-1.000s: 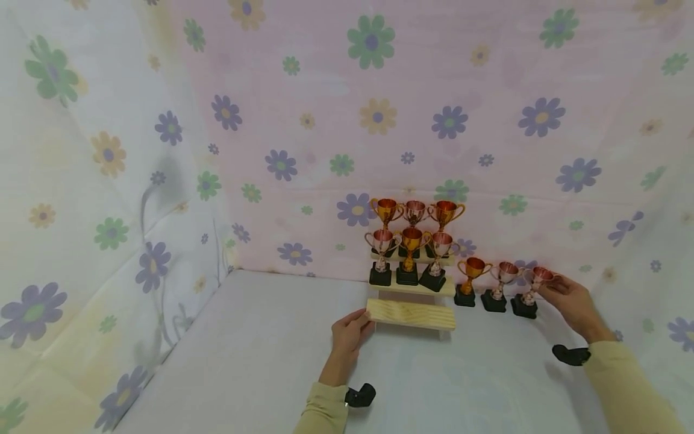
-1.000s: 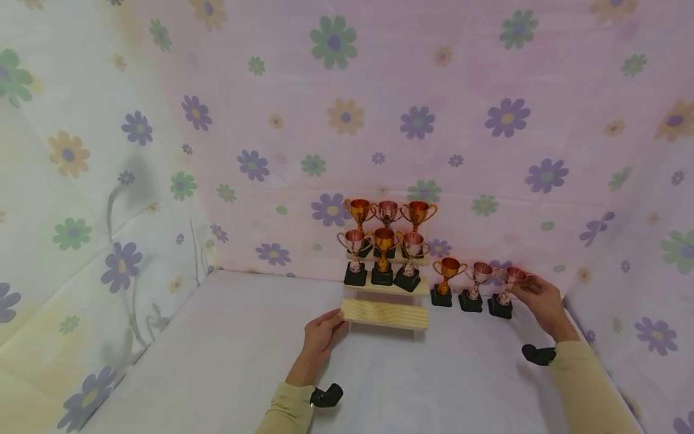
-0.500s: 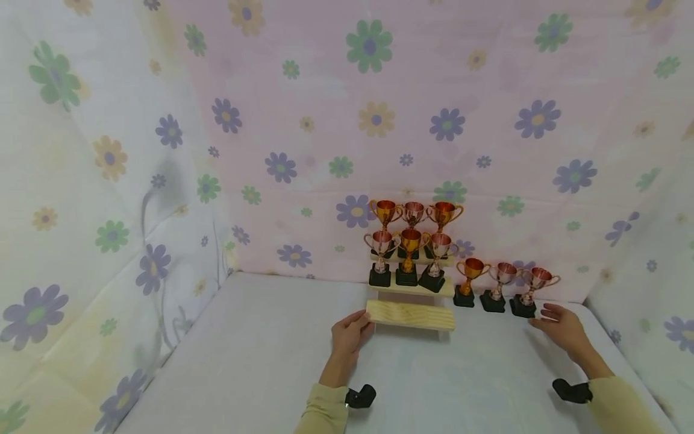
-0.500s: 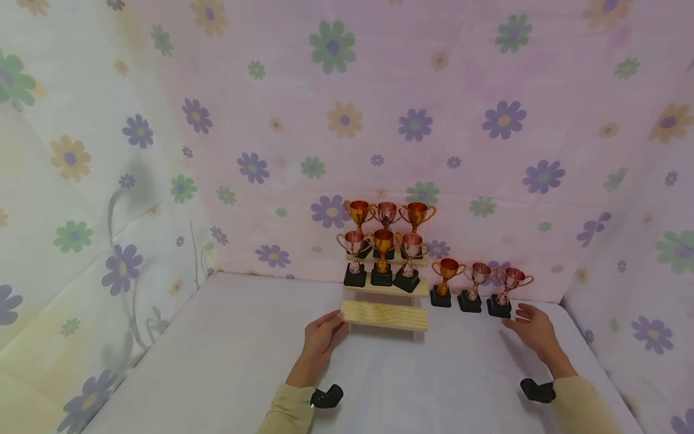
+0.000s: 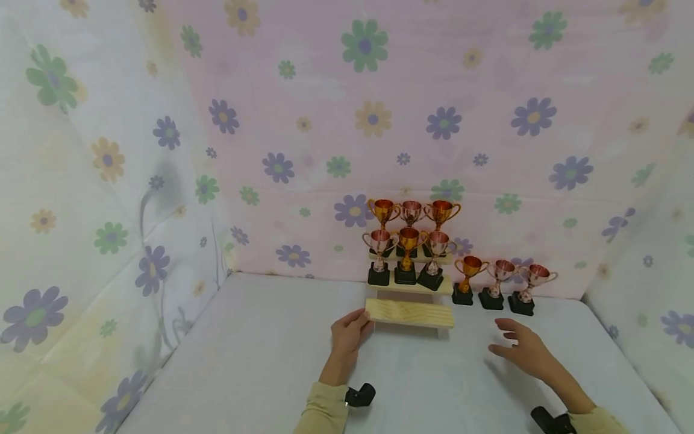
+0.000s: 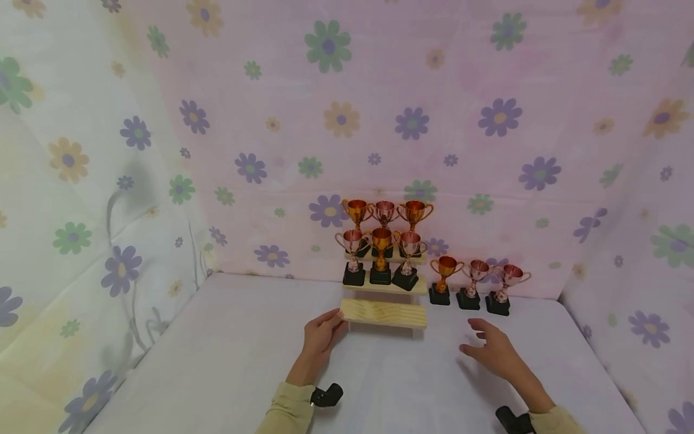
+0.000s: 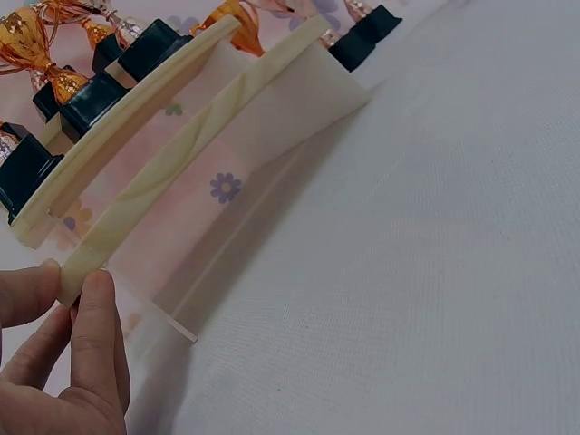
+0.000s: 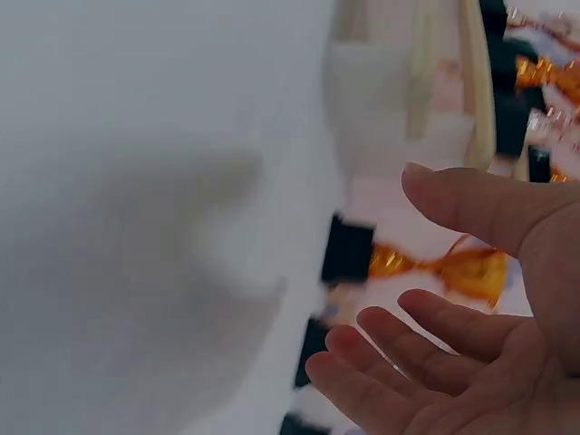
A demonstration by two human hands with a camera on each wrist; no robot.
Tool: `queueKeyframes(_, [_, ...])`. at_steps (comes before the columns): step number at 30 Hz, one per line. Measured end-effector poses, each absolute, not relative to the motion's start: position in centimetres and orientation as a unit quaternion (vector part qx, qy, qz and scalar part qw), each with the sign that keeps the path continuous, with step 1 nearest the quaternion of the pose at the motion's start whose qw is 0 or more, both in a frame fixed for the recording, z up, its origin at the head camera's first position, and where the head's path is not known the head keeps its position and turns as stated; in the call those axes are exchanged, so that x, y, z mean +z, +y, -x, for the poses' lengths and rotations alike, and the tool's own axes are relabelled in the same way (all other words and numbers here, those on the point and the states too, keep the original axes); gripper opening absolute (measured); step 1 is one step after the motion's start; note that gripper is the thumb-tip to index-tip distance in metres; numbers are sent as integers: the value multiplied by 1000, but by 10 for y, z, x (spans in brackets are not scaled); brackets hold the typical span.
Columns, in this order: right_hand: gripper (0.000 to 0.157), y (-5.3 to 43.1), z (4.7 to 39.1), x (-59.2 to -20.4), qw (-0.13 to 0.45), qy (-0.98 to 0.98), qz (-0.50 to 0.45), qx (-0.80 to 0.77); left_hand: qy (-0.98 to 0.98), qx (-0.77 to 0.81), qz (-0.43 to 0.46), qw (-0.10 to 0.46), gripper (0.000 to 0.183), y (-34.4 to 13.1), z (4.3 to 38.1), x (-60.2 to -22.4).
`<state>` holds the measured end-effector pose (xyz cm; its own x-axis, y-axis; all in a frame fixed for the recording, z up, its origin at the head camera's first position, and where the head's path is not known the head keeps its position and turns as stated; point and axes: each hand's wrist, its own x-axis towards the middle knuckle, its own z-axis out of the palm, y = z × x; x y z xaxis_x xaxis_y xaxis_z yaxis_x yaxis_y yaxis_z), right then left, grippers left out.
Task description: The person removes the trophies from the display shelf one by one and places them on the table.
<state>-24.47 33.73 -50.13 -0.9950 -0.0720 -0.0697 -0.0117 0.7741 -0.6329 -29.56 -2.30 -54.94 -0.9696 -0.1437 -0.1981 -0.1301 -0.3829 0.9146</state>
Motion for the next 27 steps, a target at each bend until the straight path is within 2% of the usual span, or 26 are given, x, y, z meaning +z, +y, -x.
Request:
queueKeyframes(5, [63, 305, 249, -482, -4, 928, 70, -366, -558, -821, -125, 10, 32, -23, 297, -551])
queueKeyframes(10, [56, 283, 268, -459, -101, 912, 89, -387, -555, -822, -123, 14, 32, -21, 299, -552])
queueKeyframes(17, [63, 249, 301, -435, -207, 848, 77, -482, -555, -821, -134, 15, 29, -21, 301, -557])
queueKeyframes(21, [64, 235, 319, -424, -227, 816, 77, -526, -556, -820, -134, 14, 30, -20, 301, -557])
queueKeyframes(27, [64, 220, 339, -416, -221, 783, 76, -577, -558, -819, -133, 12, 31, -21, 298, -552])
